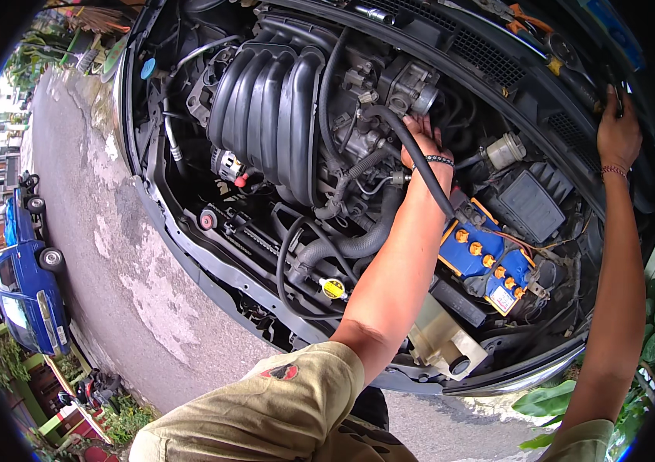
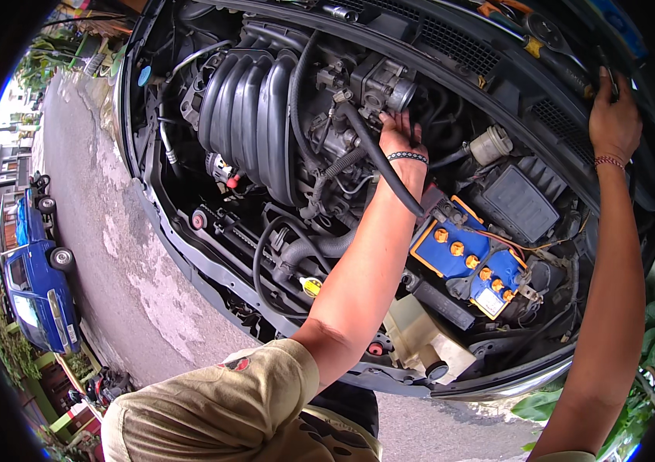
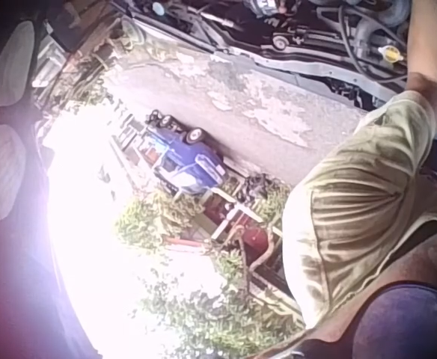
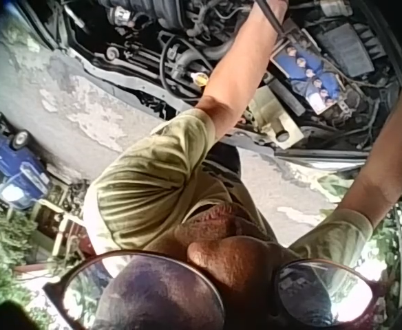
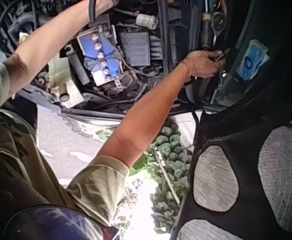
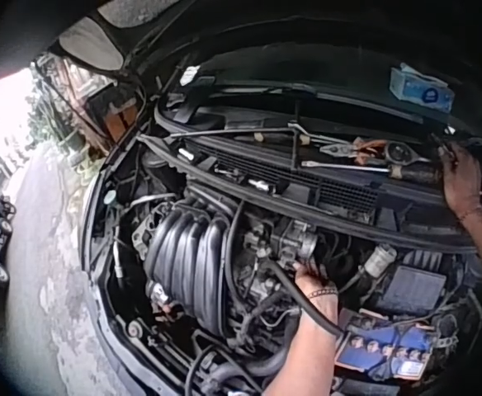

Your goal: The person is dismantling and inspecting parts of a car engine using various hand tools.

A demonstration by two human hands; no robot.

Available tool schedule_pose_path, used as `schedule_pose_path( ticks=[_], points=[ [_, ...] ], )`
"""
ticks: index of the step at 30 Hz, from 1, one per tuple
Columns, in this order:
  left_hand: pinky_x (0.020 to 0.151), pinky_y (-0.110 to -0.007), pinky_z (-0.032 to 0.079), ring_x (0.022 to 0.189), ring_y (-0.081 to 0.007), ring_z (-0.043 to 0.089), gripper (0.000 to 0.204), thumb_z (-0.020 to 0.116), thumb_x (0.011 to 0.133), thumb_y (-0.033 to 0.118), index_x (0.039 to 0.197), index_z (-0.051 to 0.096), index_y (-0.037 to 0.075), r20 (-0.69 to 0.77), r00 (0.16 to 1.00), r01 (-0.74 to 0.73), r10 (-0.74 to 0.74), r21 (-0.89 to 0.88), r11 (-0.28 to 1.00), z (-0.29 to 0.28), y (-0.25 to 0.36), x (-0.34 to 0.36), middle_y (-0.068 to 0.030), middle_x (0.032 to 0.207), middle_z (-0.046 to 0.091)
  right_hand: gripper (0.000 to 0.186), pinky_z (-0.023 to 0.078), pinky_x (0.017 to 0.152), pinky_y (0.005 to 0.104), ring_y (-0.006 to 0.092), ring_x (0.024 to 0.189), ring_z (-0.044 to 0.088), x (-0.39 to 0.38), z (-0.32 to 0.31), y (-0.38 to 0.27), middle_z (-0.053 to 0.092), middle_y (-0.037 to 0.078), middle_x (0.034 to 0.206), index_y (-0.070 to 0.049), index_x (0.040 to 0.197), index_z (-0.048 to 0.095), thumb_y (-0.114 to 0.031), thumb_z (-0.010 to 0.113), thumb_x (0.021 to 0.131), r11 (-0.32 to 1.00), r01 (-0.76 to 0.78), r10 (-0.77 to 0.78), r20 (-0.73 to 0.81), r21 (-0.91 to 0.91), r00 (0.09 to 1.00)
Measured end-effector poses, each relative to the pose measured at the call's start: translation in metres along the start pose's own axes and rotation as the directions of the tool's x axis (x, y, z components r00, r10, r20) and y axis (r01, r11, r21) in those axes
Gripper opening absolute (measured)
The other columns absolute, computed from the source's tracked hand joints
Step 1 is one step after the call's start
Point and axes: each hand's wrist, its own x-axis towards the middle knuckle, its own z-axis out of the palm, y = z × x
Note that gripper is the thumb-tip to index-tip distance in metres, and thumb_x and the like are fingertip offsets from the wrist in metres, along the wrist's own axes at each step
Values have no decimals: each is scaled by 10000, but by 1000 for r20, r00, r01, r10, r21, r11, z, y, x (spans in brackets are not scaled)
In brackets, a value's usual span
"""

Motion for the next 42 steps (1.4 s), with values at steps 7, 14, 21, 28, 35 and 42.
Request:
schedule_pose_path(
  ticks=[7, 14, 21, 28, 35, 42],
  points=[
    [1089, -442, 300, 1203, -157, 579, 332, 557, 1006, 323, 1276, 555, 129, 16, 999, -29, 28, 40, 999, 3, 0, -15, 21, 1284, 628, 601, 455, 1006, 461, 378, 1187, 585, 0, -1, 2, 624, 147, 1289, -185, 1336, 589, -616, 428, 949, 1000, 4, -4, -8, 0, 1000],
    [1041, -411, 361, 1122, -153, 627, 292, 566, 1002, 316, 1229, 574, 132, -42, 999, -31, 33, 49, 998, 7, 2, -16, 18, 1197, 658, 578, 458, 1003, 456, 380, 1184, 586, -1, 2, 3, 628, 147, 1281, -173, 1313, 610, -594, 436, 956, 999, 31, -30, -34, 26, 999],
    [975, -389, 409, 1044, -143, 650, 234, 591, 992, 288, 1184, 588, 153, -111, 992, -53, 59, 57, 997, 14, 5, -22, 38, 1091, 676, 527, 467, 985, 447, 369, 1157, 602, -5, 1, 2, 640, 145, 1256, -189, 1288, 627, -566, 462, 957, 998, 46, -43, -73, 33, 996],
    [1039, -419, 388, 1087, -159, 637, 294, 551, 1005, 345, 1201, 574, 126, -54, 998, -28, 31, 53, 998, 6, 5, -10, 13, 1114, 671, 510, 476, 973, 449, 374, 1138, 612, -4, 1, 1, 651, 148, 1232, -201, 1284, 629, -558, 465, 959, 998, 52, -49, -87, 34, 995],
    [1032, -431, 413, 1135, -203, 627, 296, 533, 1012, 353, 1169, 579, 107, -26, 999, -33, 33, 26, 999, 4, 5, -8, -7, 1154, 666, 510, 472, 980, 448, 377, 1143, 608, -4, 3, 2, 649, 146, 1238, -206, 1286, 630, -560, 468, 956, 997, 58, -53, -101, 44, 993],
    [1028, -436, 419, 1137, -207, 625, 299, 572, 996, 330, 1183, 577, 97, 4, 1000, -17, 17, 23, 1000, 1, 7, -11, -24, 1139, 657, 506, 471, 983, 445, 375, 1149, 605, -5, 3, 1, 643, 144, 1249, -212, 1290, 629, -557, 474, 955, 997, 47, -42, -85, 59, 995]
  ],
)
